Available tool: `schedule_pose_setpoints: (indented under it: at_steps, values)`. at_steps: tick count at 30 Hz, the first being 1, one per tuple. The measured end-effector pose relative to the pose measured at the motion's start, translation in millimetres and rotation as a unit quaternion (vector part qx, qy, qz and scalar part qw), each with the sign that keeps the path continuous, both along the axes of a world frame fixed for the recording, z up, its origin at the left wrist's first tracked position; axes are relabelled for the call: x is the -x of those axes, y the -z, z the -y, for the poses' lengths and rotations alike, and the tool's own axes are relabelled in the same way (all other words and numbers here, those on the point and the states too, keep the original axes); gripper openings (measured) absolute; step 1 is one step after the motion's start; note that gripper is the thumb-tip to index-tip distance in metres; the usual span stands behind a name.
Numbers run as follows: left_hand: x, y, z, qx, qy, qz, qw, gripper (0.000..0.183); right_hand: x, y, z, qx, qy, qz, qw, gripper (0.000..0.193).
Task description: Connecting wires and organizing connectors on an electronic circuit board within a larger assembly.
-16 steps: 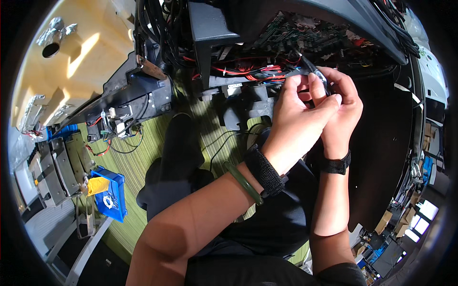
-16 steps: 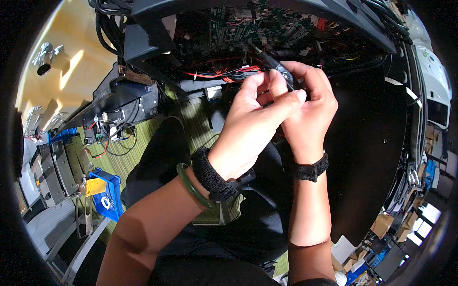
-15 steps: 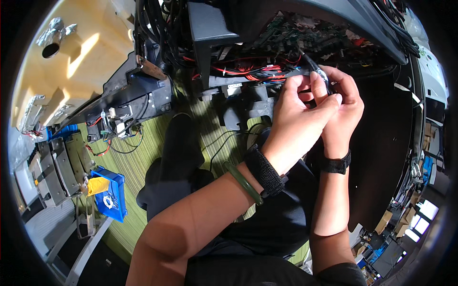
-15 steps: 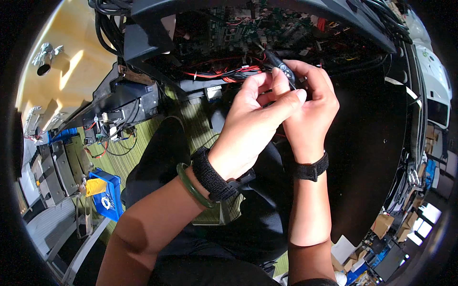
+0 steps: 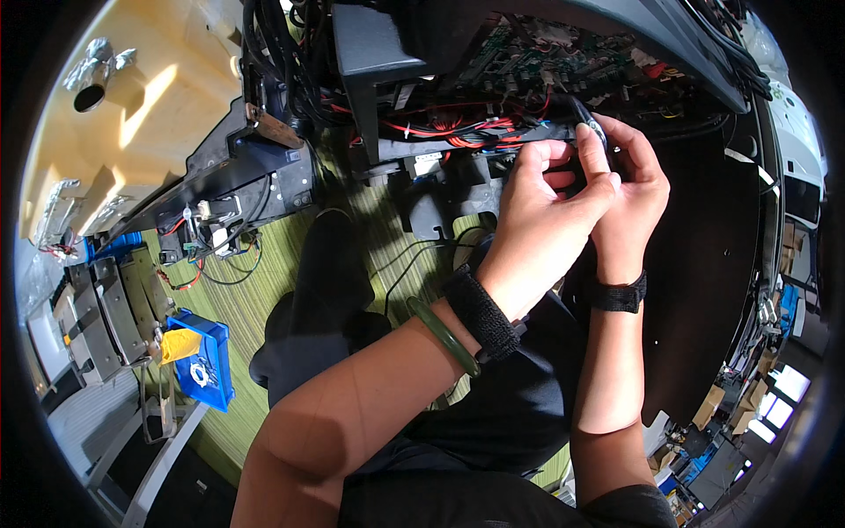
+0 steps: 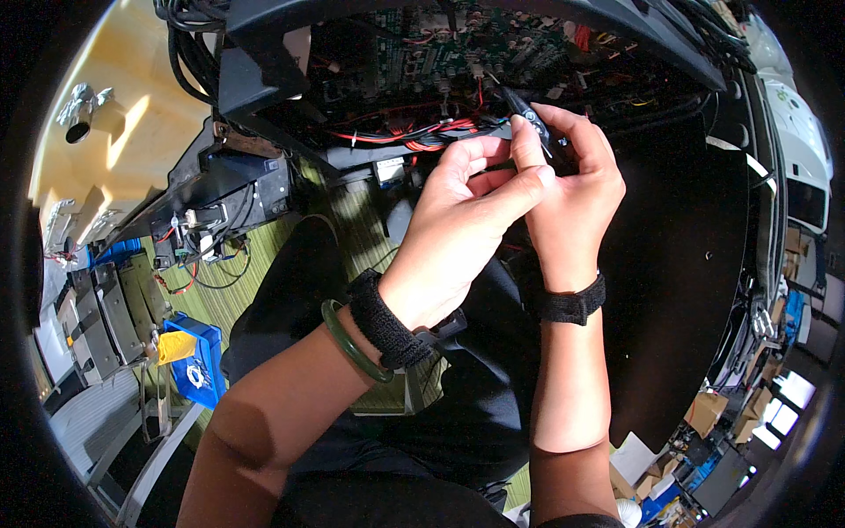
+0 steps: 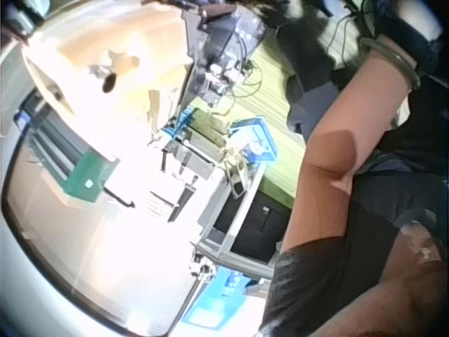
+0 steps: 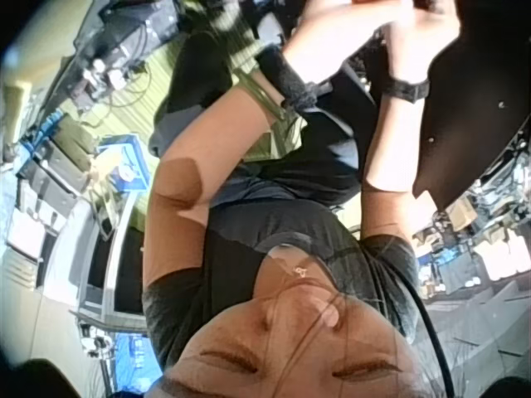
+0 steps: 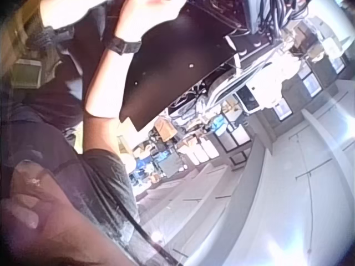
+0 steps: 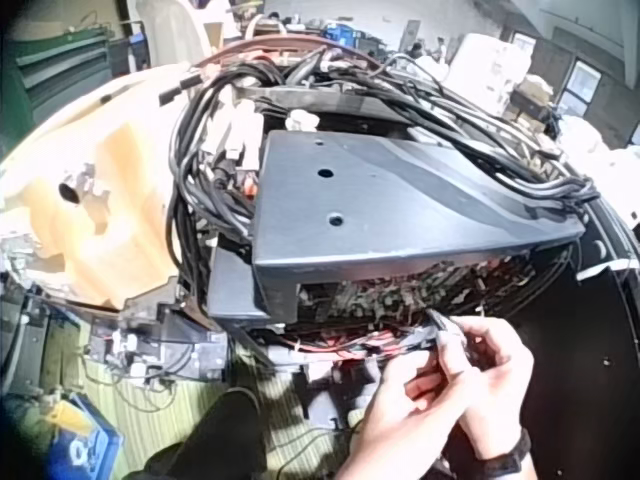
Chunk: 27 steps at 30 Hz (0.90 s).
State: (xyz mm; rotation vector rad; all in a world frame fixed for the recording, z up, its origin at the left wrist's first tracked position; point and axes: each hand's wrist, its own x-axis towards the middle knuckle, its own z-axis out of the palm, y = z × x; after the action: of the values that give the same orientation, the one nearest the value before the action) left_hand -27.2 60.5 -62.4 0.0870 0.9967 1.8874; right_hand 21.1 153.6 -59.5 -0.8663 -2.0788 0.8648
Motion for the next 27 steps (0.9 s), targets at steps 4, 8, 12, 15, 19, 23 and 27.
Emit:
schedule_pose_setpoints:
  at_steps: [4,8,12,15,19,23,27]
  values:
    - [-1.9,5.4,-0.2,0.015,-0.011,-0.025,1.0,0.043,-2.7,-3.1,-3.8,0.03,0.006,-0.007,1.0,0.018]
    - [-2.8,8.5,-1.7,0.021,-0.014,-0.021,0.999,0.042,-3.2,-2.6,-6.5,0.044,-0.004,-0.005,0.999,0.018]
    - [-3.0,8.8,-2.1,0.018,-0.013,-0.018,1.0,0.042,-2.9,-2.4,-7.5,0.032,0.003,0.006,0.999,0.019]
    - [-2.8,7.2,-2.2,0.016,-0.009,-0.015,1.0,0.042,-3.5,-3.0,-7.8,0.004,0.015,0.011,1.0,0.019]
    - [-3.7,7.0,-2.1,0.017,-0.009,-0.009,1.0,0.041,-3.4,-2.3,-8.0,0.006,0.019,0.019,1.0,0.018]
    - [-5.1,6.1,-3.0,0.018,-0.016,-0.011,1.0,0.041,-2.8,-3.5,-8.3,0.031,0.007,0.002,0.999,0.018]
    - [-3.5,5.4,-0.4,0.02,-0.008,0.001,1.0,0.041,-4.4,-4.5,-8.9,0.061,0.006,-0.005,0.998,0.018]
